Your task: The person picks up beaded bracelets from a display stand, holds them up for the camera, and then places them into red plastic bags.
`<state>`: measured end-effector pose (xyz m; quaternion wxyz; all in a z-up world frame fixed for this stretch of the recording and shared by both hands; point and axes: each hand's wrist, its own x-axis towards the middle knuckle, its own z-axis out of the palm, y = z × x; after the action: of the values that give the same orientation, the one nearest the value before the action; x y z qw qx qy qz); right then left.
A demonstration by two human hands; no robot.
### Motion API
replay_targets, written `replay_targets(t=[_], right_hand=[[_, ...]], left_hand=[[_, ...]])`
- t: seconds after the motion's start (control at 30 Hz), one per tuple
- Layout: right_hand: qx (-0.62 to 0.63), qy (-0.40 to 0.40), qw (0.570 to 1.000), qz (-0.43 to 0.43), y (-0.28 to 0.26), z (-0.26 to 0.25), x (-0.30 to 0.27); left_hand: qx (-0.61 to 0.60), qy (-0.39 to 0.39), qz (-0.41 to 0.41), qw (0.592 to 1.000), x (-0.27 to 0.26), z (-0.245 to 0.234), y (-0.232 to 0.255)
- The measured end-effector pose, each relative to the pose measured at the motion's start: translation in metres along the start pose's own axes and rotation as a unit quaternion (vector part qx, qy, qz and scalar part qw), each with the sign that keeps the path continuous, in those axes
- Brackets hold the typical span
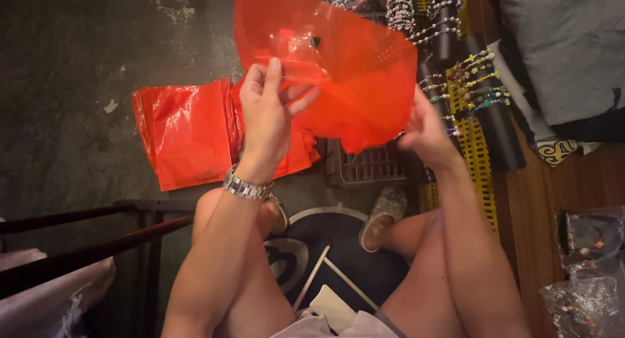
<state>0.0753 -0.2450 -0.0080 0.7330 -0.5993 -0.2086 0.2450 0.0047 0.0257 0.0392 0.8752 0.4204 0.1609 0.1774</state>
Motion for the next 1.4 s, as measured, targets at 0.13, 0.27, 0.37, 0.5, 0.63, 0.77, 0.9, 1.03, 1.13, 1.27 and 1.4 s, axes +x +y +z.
replay_targets(t=[0.13, 0.27, 0.37, 0.5, 0.63, 0.77, 0.9, 1.03, 1.13, 1.27, 1.4], right_hand=[[-0.181, 0.067, 0.981, 0.017, 0.014, 0.000, 0.007], [-0.222, 0.137, 0.965, -0.022, 0.030, -0.008, 0.013], [-0.174, 0.166, 0.971, -0.010, 0.024, -0.006, 0.016], [-0.139, 0.250, 0.958, 0.001, 0.015, -0.011, 0.019], [0.053, 0.175, 0.982, -0.049, 0.014, -0.023, 0.018], [0.089, 0.178, 0.965, -0.169, 0.022, -0.024, 0.016], [0.149, 0.172, 0.963, -0.144, 0.015, -0.043, 0.018], [0.113, 0.157, 0.967, -0.163, 0.016, -0.054, 0.019], [0.022, 0.147, 0.976, -0.162, 0.014, -0.053, 0.017], [-0.112, 0.121, 0.985, -0.042, 0.002, -0.028, 0.010], [-0.125, 0.103, 0.987, 0.022, 0.006, -0.017, 0.011]], left_hand=[[-0.059, 0.020, -0.009, 0.998, 0.002, 0.000, 0.009], [-0.047, -0.030, 0.010, 0.998, 0.006, -0.004, 0.013], [0.001, -0.050, 0.049, 0.998, 0.011, -0.011, 0.011], [0.161, -0.006, 0.155, 0.975, 0.024, -0.030, 0.003], [0.317, 0.085, 0.130, 0.936, 0.044, -0.067, -0.012], [0.366, 0.026, 0.027, 0.930, 0.075, -0.117, -0.036], [0.293, -0.049, -0.087, 0.951, 0.073, -0.109, -0.029], [0.214, -0.051, -0.068, 0.973, 0.082, -0.106, -0.043], [0.175, -0.029, -0.075, 0.981, 0.091, -0.115, -0.052], [0.110, -0.017, -0.081, 0.990, 0.104, -0.127, -0.060], [0.082, -0.017, -0.056, 0.995, 0.107, -0.128, -0.052]])
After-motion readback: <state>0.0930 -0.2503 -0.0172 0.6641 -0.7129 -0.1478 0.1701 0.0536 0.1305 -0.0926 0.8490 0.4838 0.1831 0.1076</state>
